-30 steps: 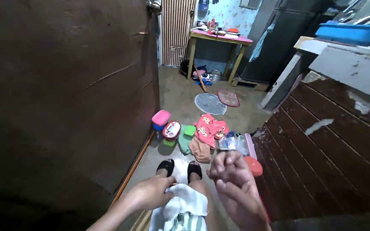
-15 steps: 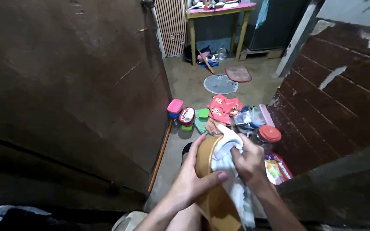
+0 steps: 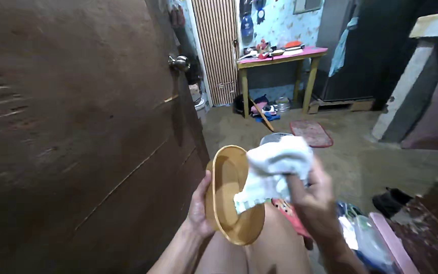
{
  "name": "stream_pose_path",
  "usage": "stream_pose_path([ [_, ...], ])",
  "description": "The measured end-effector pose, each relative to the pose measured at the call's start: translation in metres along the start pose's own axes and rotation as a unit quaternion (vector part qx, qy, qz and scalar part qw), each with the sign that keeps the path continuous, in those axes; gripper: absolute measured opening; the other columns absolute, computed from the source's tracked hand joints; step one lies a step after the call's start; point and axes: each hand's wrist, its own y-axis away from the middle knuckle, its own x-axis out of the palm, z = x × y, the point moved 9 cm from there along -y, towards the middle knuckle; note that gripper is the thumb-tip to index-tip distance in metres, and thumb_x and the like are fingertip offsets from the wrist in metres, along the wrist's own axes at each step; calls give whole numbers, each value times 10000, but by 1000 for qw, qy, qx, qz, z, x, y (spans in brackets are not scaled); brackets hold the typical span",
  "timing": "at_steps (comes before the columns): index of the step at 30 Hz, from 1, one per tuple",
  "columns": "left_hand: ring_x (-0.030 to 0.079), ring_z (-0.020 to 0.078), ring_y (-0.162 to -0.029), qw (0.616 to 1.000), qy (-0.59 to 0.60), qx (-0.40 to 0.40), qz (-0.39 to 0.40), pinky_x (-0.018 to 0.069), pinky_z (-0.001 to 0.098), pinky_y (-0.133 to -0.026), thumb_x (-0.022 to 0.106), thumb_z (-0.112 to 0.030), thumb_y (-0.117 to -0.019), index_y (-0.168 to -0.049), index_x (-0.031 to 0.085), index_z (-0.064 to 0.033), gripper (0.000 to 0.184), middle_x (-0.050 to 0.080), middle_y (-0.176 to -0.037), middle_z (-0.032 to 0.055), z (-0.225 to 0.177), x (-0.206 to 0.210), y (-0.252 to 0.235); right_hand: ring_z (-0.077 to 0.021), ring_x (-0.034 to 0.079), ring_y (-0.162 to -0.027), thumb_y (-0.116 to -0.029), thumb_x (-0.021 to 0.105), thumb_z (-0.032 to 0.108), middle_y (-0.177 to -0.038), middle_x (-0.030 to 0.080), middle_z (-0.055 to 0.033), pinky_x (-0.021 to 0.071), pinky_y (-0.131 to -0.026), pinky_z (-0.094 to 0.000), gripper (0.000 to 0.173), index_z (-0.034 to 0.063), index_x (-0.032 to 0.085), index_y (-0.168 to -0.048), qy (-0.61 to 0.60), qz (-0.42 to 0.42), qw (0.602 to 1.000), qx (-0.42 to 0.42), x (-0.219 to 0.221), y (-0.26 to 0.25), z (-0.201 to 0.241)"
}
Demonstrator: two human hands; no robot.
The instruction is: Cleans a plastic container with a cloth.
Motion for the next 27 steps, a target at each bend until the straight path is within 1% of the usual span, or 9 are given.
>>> stream_pose_path([
  [4,738,108,-798,996,-80,43,1,624,296,-737,600,-617,-935,-932,774,-181,469,755,-860,31,-28,6,-40,-108,664,-1022,-1026,538,120,-1099,697,-114,548,-927,-309,271,-57,658,-1194,-169,276,946,19,111,19,-3],
  [6,738,91,-798,983,-166,63,-35,625,277,-754,658,-558,-917,-969,760,-179,397,758,-864,19,-45,7,-52,-9,658,-851,-1016,492,59,-924,697,8,563,-791,-235,191,-11,658,-1078,-289,269,913,103,122,13,-16],
  [8,732,116,-838,944,-310,87,-73,620,306,-794,637,-531,-938,-1142,664,-129,452,748,-919,44,-59,4,-67,-18,662,-797,-989,442,32,-871,702,60,569,-748,-255,223,78,654,-1036,-415,246,851,207,123,-5,-39],
  [10,732,172,-898,907,-407,90,-51,619,354,-840,664,-555,-929,-1324,587,-96,611,737,-1010,89,-57,6,-80,-45,683,-843,-987,463,79,-910,726,35,580,-792,-272,232,137,684,-1028,-513,211,789,266,117,-26,-57],
  [14,712,194,-1008,878,-465,116,-7,613,374,-902,716,-484,-925,-1426,530,-96,661,691,-1202,93,-35,17,-88,-137,717,-833,-957,544,234,-857,731,-62,597,-829,-354,220,126,734,-979,-627,145,695,321,94,-55,-69],
  [18,634,170,-1185,825,-541,163,1,589,354,-955,790,-503,-846,-1527,468,-275,787,500,-1496,33,-45,33,-71,-143,708,-1014,-946,657,432,-1058,740,-47,571,-937,-381,343,167,725,-1155,-650,222,687,237,88,-42,-54],
  [22,568,153,-1280,768,-599,221,45,563,336,-1001,827,-459,-826,-1577,396,-319,876,407,-1569,26,-36,70,-26,-119,688,-1096,-940,504,703,-1162,729,5,579,-947,-381,578,256,700,-1249,-631,243,710,196,68,-16,-31],
  [24,528,166,-1333,760,-607,229,50,541,353,-1040,839,-421,-825,-1580,381,-347,886,353,-1611,19,-19,79,-2,-94,696,-1035,-997,488,615,-1104,731,8,593,-903,-350,481,238,711,-1197,-596,214,748,199,49,-4,-17],
  [27,570,166,-1285,778,-595,198,31,567,356,-1003,818,-453,-846,-1569,408,-346,839,383,-1593,22,1,73,34,-109,716,-882,-1006,520,310,-955,738,-40,613,-803,-327,272,163,748,-1026,-595,150,742,270,35,36,-3],
])
